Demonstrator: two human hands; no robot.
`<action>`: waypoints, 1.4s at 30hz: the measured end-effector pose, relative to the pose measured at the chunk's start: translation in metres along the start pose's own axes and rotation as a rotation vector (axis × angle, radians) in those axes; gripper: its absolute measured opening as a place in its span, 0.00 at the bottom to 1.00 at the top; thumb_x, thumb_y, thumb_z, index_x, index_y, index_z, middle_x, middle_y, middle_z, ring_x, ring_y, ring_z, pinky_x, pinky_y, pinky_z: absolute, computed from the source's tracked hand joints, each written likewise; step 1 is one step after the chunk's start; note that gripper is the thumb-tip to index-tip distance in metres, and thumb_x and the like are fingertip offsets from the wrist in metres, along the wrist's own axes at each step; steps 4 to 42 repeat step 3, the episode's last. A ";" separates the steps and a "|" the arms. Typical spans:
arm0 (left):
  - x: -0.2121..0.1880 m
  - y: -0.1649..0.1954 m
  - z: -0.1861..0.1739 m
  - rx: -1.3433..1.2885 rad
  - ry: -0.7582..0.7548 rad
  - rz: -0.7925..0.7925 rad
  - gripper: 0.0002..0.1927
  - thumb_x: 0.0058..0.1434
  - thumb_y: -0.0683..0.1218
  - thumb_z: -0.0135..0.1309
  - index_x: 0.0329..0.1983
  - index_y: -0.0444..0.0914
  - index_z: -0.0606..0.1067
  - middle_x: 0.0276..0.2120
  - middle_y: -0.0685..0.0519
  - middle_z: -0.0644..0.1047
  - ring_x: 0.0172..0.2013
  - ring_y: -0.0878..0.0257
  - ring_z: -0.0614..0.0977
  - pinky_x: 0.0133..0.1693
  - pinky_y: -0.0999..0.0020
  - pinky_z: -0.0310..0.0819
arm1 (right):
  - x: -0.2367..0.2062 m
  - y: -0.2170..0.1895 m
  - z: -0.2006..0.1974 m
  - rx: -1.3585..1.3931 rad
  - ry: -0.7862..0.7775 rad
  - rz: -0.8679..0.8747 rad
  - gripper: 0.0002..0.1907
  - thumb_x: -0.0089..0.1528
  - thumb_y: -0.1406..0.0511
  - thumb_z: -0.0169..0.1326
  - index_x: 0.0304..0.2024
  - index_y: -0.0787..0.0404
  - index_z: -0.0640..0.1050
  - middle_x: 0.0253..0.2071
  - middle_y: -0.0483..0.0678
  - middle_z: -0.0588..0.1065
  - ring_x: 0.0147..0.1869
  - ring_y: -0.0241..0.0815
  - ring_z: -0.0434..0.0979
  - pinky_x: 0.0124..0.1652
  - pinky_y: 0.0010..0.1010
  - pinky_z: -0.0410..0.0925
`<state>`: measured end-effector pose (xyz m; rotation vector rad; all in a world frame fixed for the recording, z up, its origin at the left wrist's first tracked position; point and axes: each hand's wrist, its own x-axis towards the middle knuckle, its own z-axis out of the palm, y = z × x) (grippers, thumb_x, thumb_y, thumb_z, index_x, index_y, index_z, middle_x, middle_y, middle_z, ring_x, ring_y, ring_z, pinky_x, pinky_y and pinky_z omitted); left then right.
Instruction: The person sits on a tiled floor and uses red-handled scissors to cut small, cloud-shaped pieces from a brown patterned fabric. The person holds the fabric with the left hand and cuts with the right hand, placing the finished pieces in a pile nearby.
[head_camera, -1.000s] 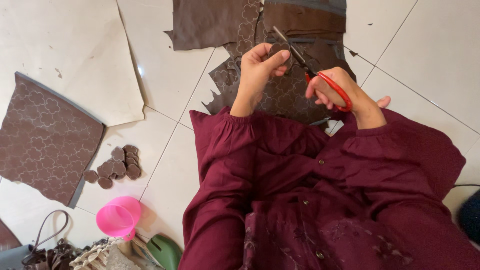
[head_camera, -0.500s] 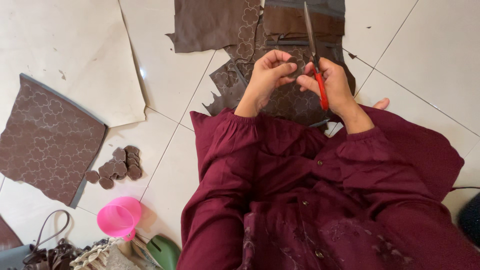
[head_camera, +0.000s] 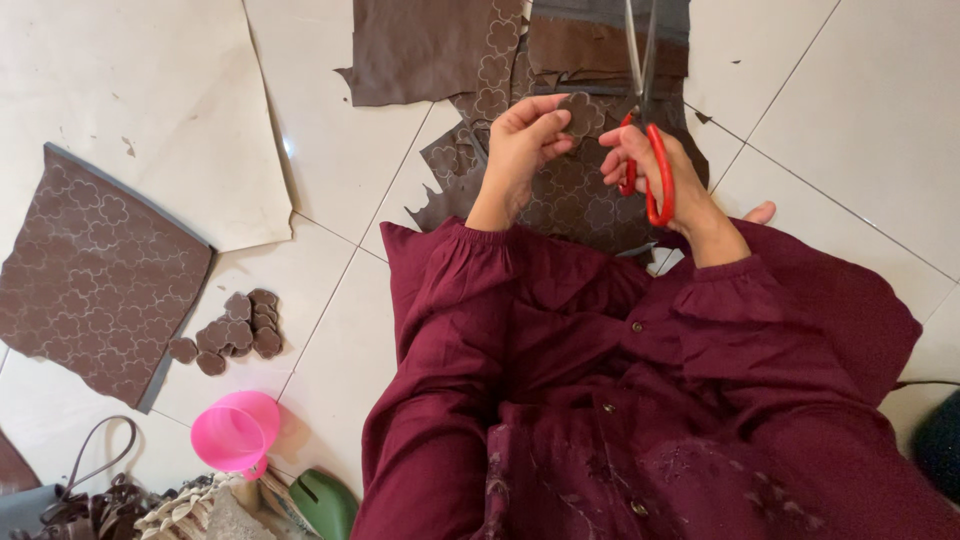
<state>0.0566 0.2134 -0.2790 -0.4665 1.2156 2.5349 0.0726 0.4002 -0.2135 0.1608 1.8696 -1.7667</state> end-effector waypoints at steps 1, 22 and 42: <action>-0.001 0.002 0.001 -0.040 0.012 0.010 0.12 0.64 0.39 0.57 0.51 0.33 0.79 0.36 0.53 0.81 0.32 0.69 0.81 0.38 0.73 0.80 | -0.001 -0.003 0.003 -0.044 -0.017 -0.008 0.26 0.71 0.49 0.44 0.54 0.65 0.75 0.38 0.47 0.76 0.41 0.36 0.77 0.39 0.24 0.70; -0.003 0.006 0.003 -0.048 0.032 0.003 0.13 0.64 0.40 0.57 0.52 0.33 0.79 0.37 0.53 0.82 0.33 0.67 0.82 0.39 0.72 0.81 | -0.001 -0.006 0.009 -0.132 -0.052 -0.024 0.30 0.71 0.46 0.44 0.54 0.66 0.75 0.38 0.48 0.75 0.42 0.37 0.77 0.42 0.26 0.71; -0.003 0.006 0.003 -0.048 0.032 0.003 0.13 0.64 0.40 0.57 0.52 0.33 0.79 0.37 0.53 0.82 0.33 0.67 0.82 0.39 0.72 0.81 | -0.001 -0.006 0.009 -0.132 -0.052 -0.024 0.30 0.71 0.46 0.44 0.54 0.66 0.75 0.38 0.48 0.75 0.42 0.37 0.77 0.42 0.26 0.71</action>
